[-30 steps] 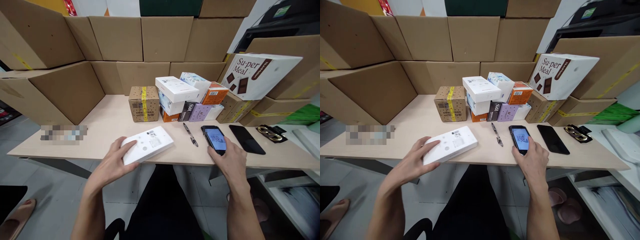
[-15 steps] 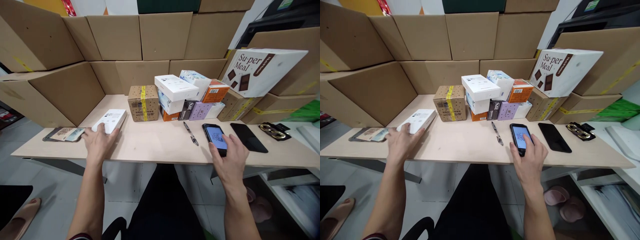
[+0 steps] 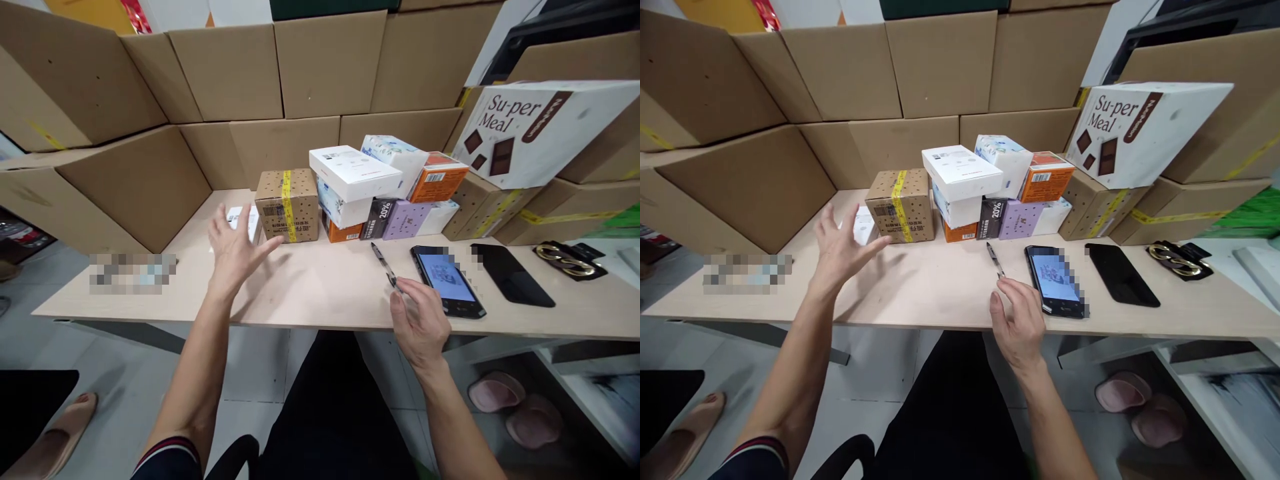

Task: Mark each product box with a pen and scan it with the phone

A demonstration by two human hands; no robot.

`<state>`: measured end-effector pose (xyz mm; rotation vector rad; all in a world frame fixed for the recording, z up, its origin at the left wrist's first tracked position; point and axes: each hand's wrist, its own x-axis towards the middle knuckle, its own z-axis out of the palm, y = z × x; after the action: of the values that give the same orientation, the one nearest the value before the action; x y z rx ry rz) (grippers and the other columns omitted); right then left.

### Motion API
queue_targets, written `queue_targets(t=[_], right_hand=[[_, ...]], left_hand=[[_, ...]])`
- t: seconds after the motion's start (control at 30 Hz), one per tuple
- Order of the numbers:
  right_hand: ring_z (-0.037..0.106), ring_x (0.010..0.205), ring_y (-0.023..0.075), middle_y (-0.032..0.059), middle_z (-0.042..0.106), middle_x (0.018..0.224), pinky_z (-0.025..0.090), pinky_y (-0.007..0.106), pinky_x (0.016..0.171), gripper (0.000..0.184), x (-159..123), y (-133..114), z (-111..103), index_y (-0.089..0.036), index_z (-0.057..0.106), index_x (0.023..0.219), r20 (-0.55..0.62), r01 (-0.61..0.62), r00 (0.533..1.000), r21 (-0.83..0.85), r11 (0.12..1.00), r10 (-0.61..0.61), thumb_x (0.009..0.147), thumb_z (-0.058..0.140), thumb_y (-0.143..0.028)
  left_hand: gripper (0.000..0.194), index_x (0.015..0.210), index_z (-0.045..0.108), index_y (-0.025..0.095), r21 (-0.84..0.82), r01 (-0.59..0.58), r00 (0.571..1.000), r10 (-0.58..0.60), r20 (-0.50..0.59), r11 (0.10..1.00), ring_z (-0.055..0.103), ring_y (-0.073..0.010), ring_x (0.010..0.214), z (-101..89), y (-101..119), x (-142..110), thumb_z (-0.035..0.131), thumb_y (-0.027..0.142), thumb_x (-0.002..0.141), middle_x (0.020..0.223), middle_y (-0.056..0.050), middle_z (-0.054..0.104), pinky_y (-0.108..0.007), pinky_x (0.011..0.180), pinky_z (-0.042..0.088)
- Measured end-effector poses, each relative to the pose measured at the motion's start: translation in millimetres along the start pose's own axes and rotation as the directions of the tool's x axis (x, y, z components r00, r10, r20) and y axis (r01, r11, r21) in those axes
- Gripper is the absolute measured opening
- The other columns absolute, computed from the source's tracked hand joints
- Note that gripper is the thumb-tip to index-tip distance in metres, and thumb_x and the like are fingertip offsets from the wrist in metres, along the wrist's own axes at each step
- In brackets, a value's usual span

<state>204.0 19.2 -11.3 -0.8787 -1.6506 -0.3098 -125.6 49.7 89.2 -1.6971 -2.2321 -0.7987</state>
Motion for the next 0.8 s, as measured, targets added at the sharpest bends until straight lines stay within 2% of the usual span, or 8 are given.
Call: queue_targets(t=[0.1,0.2,0.3,0.43,0.53,0.63,0.7,0.8], right_hand=[[0.071,0.095,0.0241,0.0102,0.074,0.1,0.059,0.041,0.084,0.03,-3,2,3,-0.021,0.065,0.117,-0.023,0.0,1.0,0.001,1.0,0.0,0.088,0.067,-0.011],[0.071,0.093,0.024,0.0109,0.073,0.099,0.059,0.042,0.083,0.029,-5,3,3,-0.019,0.065,0.115,-0.012,-0.015,1.0,-0.004,1.0,0.015,0.087,0.066,-0.01],[0.071,0.092,0.0228,0.01,0.073,0.098,0.06,0.04,0.082,0.027,-5,4,2,-0.02,0.065,0.113,0.001,-0.04,0.999,0.004,0.999,0.04,0.088,0.065,-0.01],[0.071,0.091,0.0213,0.0092,0.073,0.096,0.061,0.037,0.081,0.025,-5,3,2,-0.02,0.065,0.111,-0.005,-0.046,0.999,0.008,0.999,0.046,0.089,0.063,-0.009],[0.072,0.088,0.0206,0.0086,0.074,0.094,0.061,0.036,0.079,0.022,-7,3,2,-0.02,0.065,0.11,-0.018,-0.064,0.998,0.007,0.998,0.064,0.09,0.062,-0.011],[0.073,0.087,0.0206,0.0078,0.075,0.094,0.06,0.036,0.079,0.019,-8,4,2,-0.021,0.066,0.109,-0.024,-0.101,0.995,0.007,0.995,0.101,0.092,0.06,-0.015],[0.073,0.088,0.0209,0.0075,0.075,0.094,0.06,0.036,0.079,0.018,-9,5,2,-0.021,0.066,0.108,-0.032,-0.118,0.992,0.003,0.993,0.118,0.092,0.061,-0.017],[0.073,0.088,0.021,0.0073,0.076,0.094,0.06,0.036,0.079,0.017,-10,5,2,-0.021,0.066,0.108,-0.052,-0.131,0.99,0.007,0.991,0.132,0.091,0.062,-0.018]], left_hand=[[0.085,0.149,0.049,0.03,-0.084,-0.023,0.993,0.013,-0.121,0.996,0.019,-0.0476,0.151,8.5,41,18,0.069,0.068,0.076,0.166,-0.016,0.021,-0.069,0.115,0.026],[0.081,0.146,0.051,0.032,-0.1,-0.02,0.997,0.012,-0.078,0.995,0.013,-0.0492,0.152,28.4,73,38,0.068,0.068,0.075,0.167,-0.015,0.021,-0.078,0.111,0.023],[0.077,0.141,0.056,0.03,-0.078,-0.019,0.995,0.011,-0.103,0.997,0.014,-0.049,0.151,47.4,90,50,0.067,0.069,0.075,0.164,-0.017,0.027,-0.08,0.109,0.021],[0.067,0.13,0.064,0.028,-0.093,0.012,0.982,-0.029,-0.186,0.996,0.031,-0.0465,0.142,55.9,95,51,0.071,0.064,0.073,0.15,-0.019,0.045,-0.074,0.106,0.03],[0.063,0.126,0.066,0.028,-0.127,0.029,0.975,-0.056,-0.213,0.992,0.035,-0.0466,0.137,45.3,91,40,0.074,0.06,0.072,0.145,-0.018,0.049,-0.073,0.104,0.032],[0.06,0.122,0.068,0.029,-0.186,0.049,0.961,-0.097,-0.259,0.981,0.037,-0.046,0.135,21.4,82,18,0.077,0.057,0.07,0.141,-0.016,0.052,-0.071,0.104,0.033],[0.058,0.12,0.069,0.029,-0.248,0.052,0.947,-0.126,-0.295,0.967,0.039,-0.0435,0.133,0.8,71,-1,0.078,0.055,0.069,0.135,-0.014,0.057,-0.067,0.105,0.036],[0.053,0.117,0.068,0.029,-0.361,-0.037,0.935,-0.095,-0.341,0.932,0.045,-0.037,0.128,-29.5,42,-32,0.077,0.052,0.07,0.124,-0.009,0.061,-0.059,0.112,0.034]])
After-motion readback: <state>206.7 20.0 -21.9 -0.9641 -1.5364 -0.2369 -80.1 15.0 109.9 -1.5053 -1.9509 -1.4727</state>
